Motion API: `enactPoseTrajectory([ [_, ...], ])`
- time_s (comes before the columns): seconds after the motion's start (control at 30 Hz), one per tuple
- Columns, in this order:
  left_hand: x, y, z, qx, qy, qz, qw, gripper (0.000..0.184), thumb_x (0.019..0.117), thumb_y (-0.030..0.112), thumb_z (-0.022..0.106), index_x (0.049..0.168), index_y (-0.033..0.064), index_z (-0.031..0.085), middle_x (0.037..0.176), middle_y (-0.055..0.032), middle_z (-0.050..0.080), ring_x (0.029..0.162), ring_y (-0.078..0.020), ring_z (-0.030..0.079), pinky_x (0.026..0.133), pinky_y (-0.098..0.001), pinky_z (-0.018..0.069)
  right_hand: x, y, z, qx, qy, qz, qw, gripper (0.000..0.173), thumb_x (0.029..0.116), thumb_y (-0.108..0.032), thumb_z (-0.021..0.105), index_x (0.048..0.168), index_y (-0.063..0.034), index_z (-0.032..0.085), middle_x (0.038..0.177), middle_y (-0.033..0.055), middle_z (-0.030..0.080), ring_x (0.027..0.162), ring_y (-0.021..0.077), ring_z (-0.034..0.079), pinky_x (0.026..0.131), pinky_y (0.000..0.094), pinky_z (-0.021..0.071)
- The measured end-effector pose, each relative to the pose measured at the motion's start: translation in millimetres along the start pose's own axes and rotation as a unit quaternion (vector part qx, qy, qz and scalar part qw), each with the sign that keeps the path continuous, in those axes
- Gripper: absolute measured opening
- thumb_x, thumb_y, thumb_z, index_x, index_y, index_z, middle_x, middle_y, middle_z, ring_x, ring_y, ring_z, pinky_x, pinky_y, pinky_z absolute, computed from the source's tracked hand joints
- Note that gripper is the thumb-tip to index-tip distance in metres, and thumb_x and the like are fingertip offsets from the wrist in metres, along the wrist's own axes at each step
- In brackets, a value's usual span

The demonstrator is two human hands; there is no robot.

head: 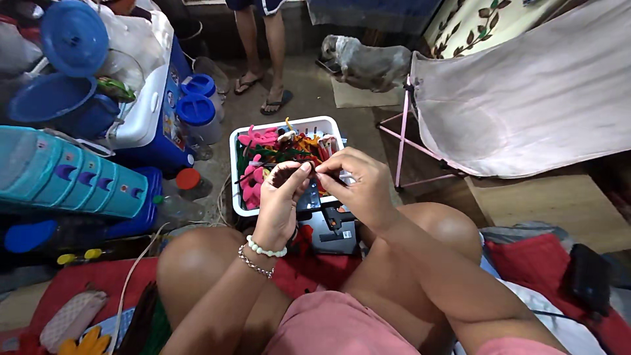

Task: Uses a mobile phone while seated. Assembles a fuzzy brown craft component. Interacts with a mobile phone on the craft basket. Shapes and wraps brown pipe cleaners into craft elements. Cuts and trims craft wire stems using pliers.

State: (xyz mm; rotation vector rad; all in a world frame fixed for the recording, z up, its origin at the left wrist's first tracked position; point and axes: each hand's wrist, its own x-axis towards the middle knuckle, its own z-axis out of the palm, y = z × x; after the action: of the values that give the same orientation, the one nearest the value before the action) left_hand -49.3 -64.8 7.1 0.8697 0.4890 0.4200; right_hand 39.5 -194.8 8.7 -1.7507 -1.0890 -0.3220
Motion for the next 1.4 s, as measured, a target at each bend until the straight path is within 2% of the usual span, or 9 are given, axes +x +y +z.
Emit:
enactPoseTrajectory([
  [0.17, 1.0, 1.2, -2.0, 0.050, -0.014, 0.005, 0.999, 0.009, 0.0956, -0.002, 0.066, 0.097, 0.0064, 0.068, 0.091, -0.0055, 0.071, 0.075, -0.0086, 0.067, 0.074, -0.0211, 0.0577, 0.2, 4.7, -4.0, -0.005, -0.024, -0.009, 1.000, 0.007, 0.0871, -0.006, 0.074, 0.094, -0.0046, 0.077, 0.096, 0.0056, 0.072, 0.089, 0.0104, 0.068, 0.080, 0.0260, 0.0570],
  [0.4, 10.6, 4.8, -11.4, 0.155, -0.104, 0.043, 0.981, 0.012, 0.0907, -0.004, 0.071, 0.097, 0.0063, 0.069, 0.088, -0.0040, 0.072, 0.078, -0.0088, 0.068, 0.076, -0.0244, 0.0576, 5.3, 14.8, -18.2, -0.074, -0.086, -0.066, 0.991, 0.006, 0.0918, -0.013, 0.072, 0.094, -0.0104, 0.077, 0.098, 0.0034, 0.073, 0.098, 0.0182, 0.067, 0.094, 0.0459, 0.0483],
  [0.57, 14.7, 0.6, -16.3, 0.280, -0.161, 0.106, 0.940, 0.014, 0.0869, 0.001, 0.076, 0.098, 0.0053, 0.068, 0.086, -0.0023, 0.071, 0.078, -0.0098, 0.069, 0.075, -0.0272, 0.0591, 5.6, 20.1, -22.9, -0.147, -0.077, -0.118, 0.979, 0.008, 0.0911, -0.015, 0.075, 0.096, -0.0095, 0.072, 0.090, 0.0033, 0.074, 0.091, 0.0201, 0.069, 0.101, 0.0521, 0.0415],
  [0.7, 19.7, -0.8, -20.0, 0.371, -0.205, 0.134, 0.896, 0.017, 0.0869, 0.009, 0.078, 0.102, 0.0045, 0.070, 0.089, 0.0000, 0.072, 0.081, -0.0068, 0.069, 0.076, -0.0260, 0.0594, 8.4, 23.5, -26.8, -0.185, -0.130, -0.184, 0.957, 0.009, 0.0985, -0.012, 0.066, 0.097, -0.0120, 0.074, 0.088, 0.0015, 0.074, 0.090, 0.0205, 0.070, 0.111, 0.0610, 0.0364],
  [0.83, 19.7, 5.0, -20.5, 0.403, -0.230, 0.082, 0.882, 0.022, 0.0855, 0.011, 0.079, 0.105, 0.0059, 0.071, 0.091, 0.0007, 0.072, 0.082, -0.0064, 0.069, 0.077, -0.0259, 0.0588, 9.0, 26.3, -26.8, -0.203, -0.143, -0.216, 0.944, 0.013, 0.1001, -0.022, 0.065, 0.095, -0.0151, 0.074, 0.087, 0.0001, 0.072, 0.092, 0.0212, 0.069, 0.110, 0.0641, 0.0355],
  [0.97, 18.0, 10.5, -16.5, 0.382, -0.249, 0.088, 0.885, 0.024, 0.0876, 0.008, 0.076, 0.110, 0.0053, 0.069, 0.098, -0.0008, 0.072, 0.088, -0.0072, 0.069, 0.081, -0.0260, 0.0586, 13.6, 30.4, -34.0, -0.182, -0.127, -0.224, 0.949, 0.019, 0.0997, -0.031, 0.064, 0.093, -0.0166, 0.075, 0.087, -0.0012, 0.071, 0.093, 0.0206, 0.069, 0.110, 0.0639, 0.0352],
  [1.13, 16.1, 3.7, -15.6, 0.380, -0.242, 0.141, 0.882, 0.025, 0.0905, 0.008, 0.072, 0.114, 0.0036, 0.065, 0.101, -0.0026, 0.070, 0.089, -0.0081, 0.069, 0.081, -0.0263, 0.0585, 15.2, 31.3, -39.1, -0.161, -0.120, -0.227, 0.953, 0.013, 0.0986, -0.025, 0.066, 0.092, -0.0198, 0.076, 0.090, -0.0043, 0.073, 0.094, 0.0171, 0.069, 0.111, 0.0626, 0.0347],
  [1.3, 11.1, -3.3, -12.2, 0.406, -0.230, 0.150, 0.872, 0.027, 0.0899, 0.003, 0.069, 0.116, 0.0021, 0.063, 0.101, -0.0032, 0.070, 0.086, -0.0073, 0.069, 0.078, -0.0250, 0.0592, 12.9, 29.7, -32.4, -0.166, -0.116, -0.228, 0.952, 0.011, 0.0982, -0.020, 0.065, 0.092, -0.0195, 0.075, 0.091, -0.0040, 0.072, 0.095, 0.0170, 0.069, 0.112, 0.0614, 0.0351],
  [1.4, 14.9, -6.5, -13.0, 0.396, -0.216, 0.179, 0.874, 0.031, 0.0880, 0.000, 0.069, 0.118, 0.0015, 0.060, 0.104, -0.0042, 0.068, 0.089, -0.0075, 0.068, 0.079, -0.0244, 0.0585, 13.4, 30.8, -30.3, -0.159, -0.113, -0.227, 0.954, 0.013, 0.1001, -0.025, 0.065, 0.096, -0.0193, 0.075, 0.097, -0.0031, 0.073, 0.103, 0.0184, 0.068, 0.113, 0.0631, 0.0334],
])
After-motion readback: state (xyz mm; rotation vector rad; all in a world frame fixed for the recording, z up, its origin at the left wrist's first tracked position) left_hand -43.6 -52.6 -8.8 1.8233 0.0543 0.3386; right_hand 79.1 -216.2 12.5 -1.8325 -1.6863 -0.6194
